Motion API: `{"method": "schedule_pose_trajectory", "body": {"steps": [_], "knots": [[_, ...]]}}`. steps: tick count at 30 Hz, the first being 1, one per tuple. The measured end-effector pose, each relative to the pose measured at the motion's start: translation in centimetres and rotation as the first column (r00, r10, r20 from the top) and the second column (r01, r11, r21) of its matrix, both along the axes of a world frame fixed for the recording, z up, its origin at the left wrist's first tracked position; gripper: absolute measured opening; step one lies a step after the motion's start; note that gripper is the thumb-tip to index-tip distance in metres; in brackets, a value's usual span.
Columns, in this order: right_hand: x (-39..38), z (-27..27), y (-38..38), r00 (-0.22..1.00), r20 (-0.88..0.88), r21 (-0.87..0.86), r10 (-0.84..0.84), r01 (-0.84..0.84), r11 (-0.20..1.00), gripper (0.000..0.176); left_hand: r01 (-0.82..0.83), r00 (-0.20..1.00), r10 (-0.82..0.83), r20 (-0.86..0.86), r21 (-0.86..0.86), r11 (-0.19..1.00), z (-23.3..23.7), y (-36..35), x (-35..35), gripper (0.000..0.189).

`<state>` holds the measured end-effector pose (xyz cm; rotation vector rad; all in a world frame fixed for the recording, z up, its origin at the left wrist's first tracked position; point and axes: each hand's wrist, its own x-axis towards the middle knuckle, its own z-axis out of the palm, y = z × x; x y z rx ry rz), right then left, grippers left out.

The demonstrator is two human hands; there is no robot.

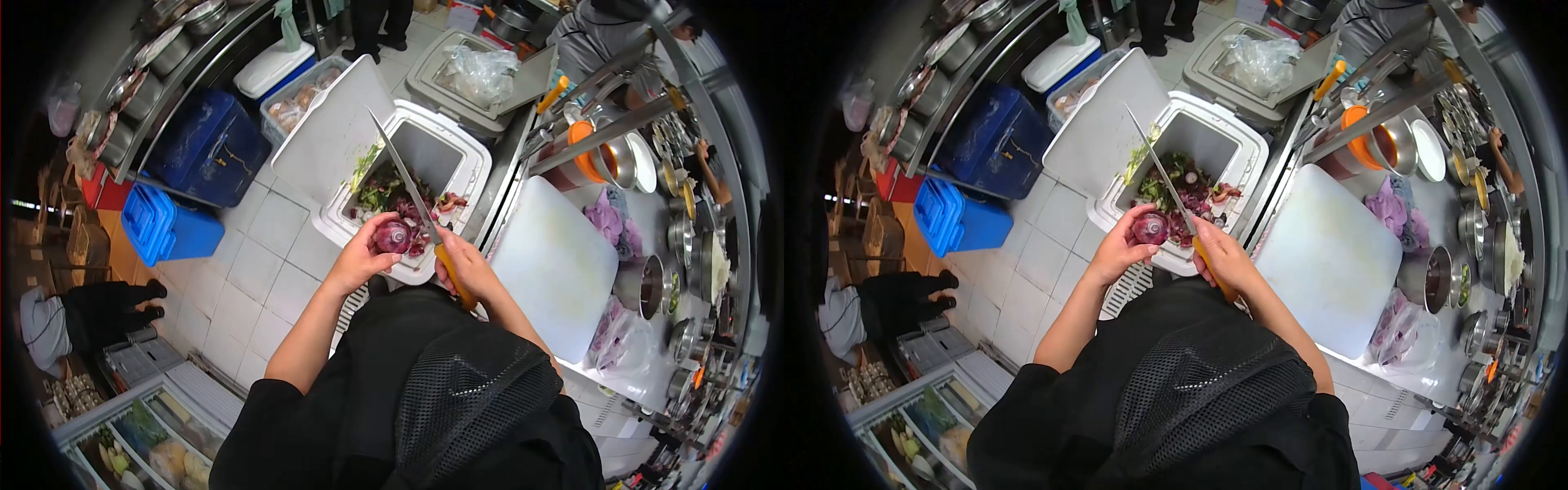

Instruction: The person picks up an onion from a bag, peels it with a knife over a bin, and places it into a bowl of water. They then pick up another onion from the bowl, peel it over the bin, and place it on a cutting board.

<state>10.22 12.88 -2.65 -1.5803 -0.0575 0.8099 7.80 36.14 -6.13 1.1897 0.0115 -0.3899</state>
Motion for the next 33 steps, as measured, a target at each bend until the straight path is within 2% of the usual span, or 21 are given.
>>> {"method": "schedule_pose_trajectory", "body": {"steps": [1,3,5,7,9,11,12,13,15,16,17,19,20,21,23,27,29,33], "knots": [[0.1,0.0,-0.3,1.000,-0.013,0.030,-0.002,0.002,1.000,0.056,0.008,1.000,-0.008,0.013,0.002,1.000,0.3,-0.2,0.3,0.068],[0.2,0.1,-0.6,1.000,-0.013,0.015,-0.014,0.014,1.000,0.055,-0.020,0.994,0.007,0.109,0.115,0.993,0.9,-0.7,0.7,0.066],[0.2,0.0,-0.9,0.999,-0.032,0.032,-0.005,0.006,0.999,0.058,-0.026,0.992,0.011,0.123,0.122,0.992,0.6,-0.9,0.9,0.061],[0.3,0.4,-0.9,0.999,-0.037,0.003,-0.027,0.027,1.000,0.058,-0.046,0.992,0.047,0.116,-0.008,0.999,0.6,-1.4,1.4,0.056],[0.4,0.4,-1.0,0.998,-0.047,-0.027,-0.052,0.051,0.998,0.057,-0.041,0.989,0.044,0.144,-0.025,0.999,0.6,-1.7,1.7,0.051],[0.7,0.1,-1.2,0.997,-0.041,-0.026,-0.062,0.061,0.998,0.056,-0.089,0.996,0.090,-0.012,-0.300,0.950,0.4,-2.0,2.0,0.048],[0.8,0.2,-1.1,0.997,-0.041,-0.025,-0.062,0.061,0.998,0.056,-0.101,0.995,0.102,-0.014,-0.291,0.951,0.4,-2.1,2.1,0.039],[0.9,0.4,-1.1,0.997,-0.042,-0.019,-0.061,0.060,0.998,0.055,-0.103,0.995,0.103,-0.014,-0.291,0.951,0.2,-2.1,2.3,0.039],[1.2,0.4,-1.1,0.997,-0.046,-0.014,-0.056,0.055,0.998,0.053,-0.110,0.990,0.055,-0.128,-0.471,0.875,-0.5,-2.1,2.9,0.035],[1.4,0.3,-1.1,0.998,-0.039,-0.004,-0.045,0.045,0.999,0.053,-0.118,0.989,0.060,-0.138,-0.462,0.879,-0.6,-2.2,3.2,0.046],[1.6,0.2,-1.0,0.999,-0.034,0.005,-0.034,0.034,0.999,0.054,-0.123,0.988,0.064,-0.141,-0.461,0.879,-0.8,-2.2,3.3,0.046],[1.8,0.1,-0.7,0.999,-0.038,0.007,-0.030,0.031,1.000,0.054,-0.185,0.949,0.013,-0.315,-0.523,0.832,1.0,-2.3,3.6,0.049],[1.9,0.1,-0.6,0.999,-0.038,0.007,-0.031,0.032,0.999,0.054,-0.172,0.954,0.005,-0.298,-0.537,0.826,0.4,-2.1,3.8,0.053],[2.0,0.1,-0.6,0.999,-0.042,0.006,-0.030,0.030,1.000,0.054,-0.176,0.953,0.007,-0.302,-0.537,0.825,0.3,-2.1,3.8,0.053],[2.0,0.1,-0.4,0.999,-0.035,0.029,-0.034,0.035,0.999,0.054,-0.203,0.950,0.084,-0.302,-0.390,0.898,0.3,-2.2,3.8,0.049],[2.2,0.4,-0.1,0.999,-0.033,0.049,0.024,-0.023,0.999,0.055,-0.210,0.933,0.069,-0.352,-0.380,0.901,-0.8,-1.9,3.9,0.045],[2.0,0.6,0.4,0.998,-0.012,0.045,0.063,-0.063,0.997,0.056,-0.253,0.913,0.127,-0.388,-0.294,0.922,-0.5,-2.1,4.0,0.046],[1.8,-0.1,0.7,0.995,-0.028,0.059,0.099,-0.097,0.994,0.058,-0.296,0.896,0.184,-0.403,-0.233,0.926,-0.1,-2.6,4.1,0.044]]}}
